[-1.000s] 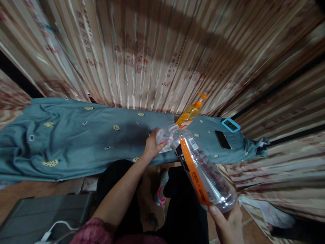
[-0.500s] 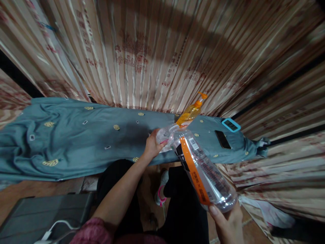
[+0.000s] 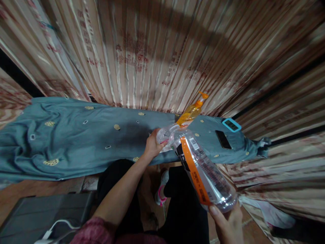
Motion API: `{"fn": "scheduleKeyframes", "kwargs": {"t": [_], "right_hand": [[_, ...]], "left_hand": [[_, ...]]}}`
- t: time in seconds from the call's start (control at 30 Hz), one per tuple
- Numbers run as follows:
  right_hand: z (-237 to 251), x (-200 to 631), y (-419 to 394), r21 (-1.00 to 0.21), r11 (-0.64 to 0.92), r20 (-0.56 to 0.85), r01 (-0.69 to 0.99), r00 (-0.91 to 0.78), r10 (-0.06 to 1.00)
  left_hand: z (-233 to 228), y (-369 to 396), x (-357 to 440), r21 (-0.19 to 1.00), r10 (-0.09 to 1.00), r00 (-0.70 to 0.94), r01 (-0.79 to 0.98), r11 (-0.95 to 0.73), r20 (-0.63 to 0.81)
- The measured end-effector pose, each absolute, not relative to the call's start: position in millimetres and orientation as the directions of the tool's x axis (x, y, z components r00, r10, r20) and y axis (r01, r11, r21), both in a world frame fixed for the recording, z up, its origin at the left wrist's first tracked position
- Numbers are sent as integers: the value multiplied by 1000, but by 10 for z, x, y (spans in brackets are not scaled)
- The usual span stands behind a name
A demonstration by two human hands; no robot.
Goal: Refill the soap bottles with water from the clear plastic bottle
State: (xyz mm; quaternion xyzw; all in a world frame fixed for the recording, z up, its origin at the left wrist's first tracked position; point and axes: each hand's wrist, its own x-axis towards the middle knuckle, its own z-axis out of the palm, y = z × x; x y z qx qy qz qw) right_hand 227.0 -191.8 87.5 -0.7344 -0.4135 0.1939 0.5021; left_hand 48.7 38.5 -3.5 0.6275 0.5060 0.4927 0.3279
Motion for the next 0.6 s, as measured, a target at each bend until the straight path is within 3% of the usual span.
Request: {"fn": "scheduleKeyframes", "kwargs": {"t": [0.6], "right_hand": [[811, 2394, -1913, -894, -129, 145, 430, 548, 824]], "left_hand": [[-63, 394, 495, 909, 957, 11, 308, -279, 290]]}}
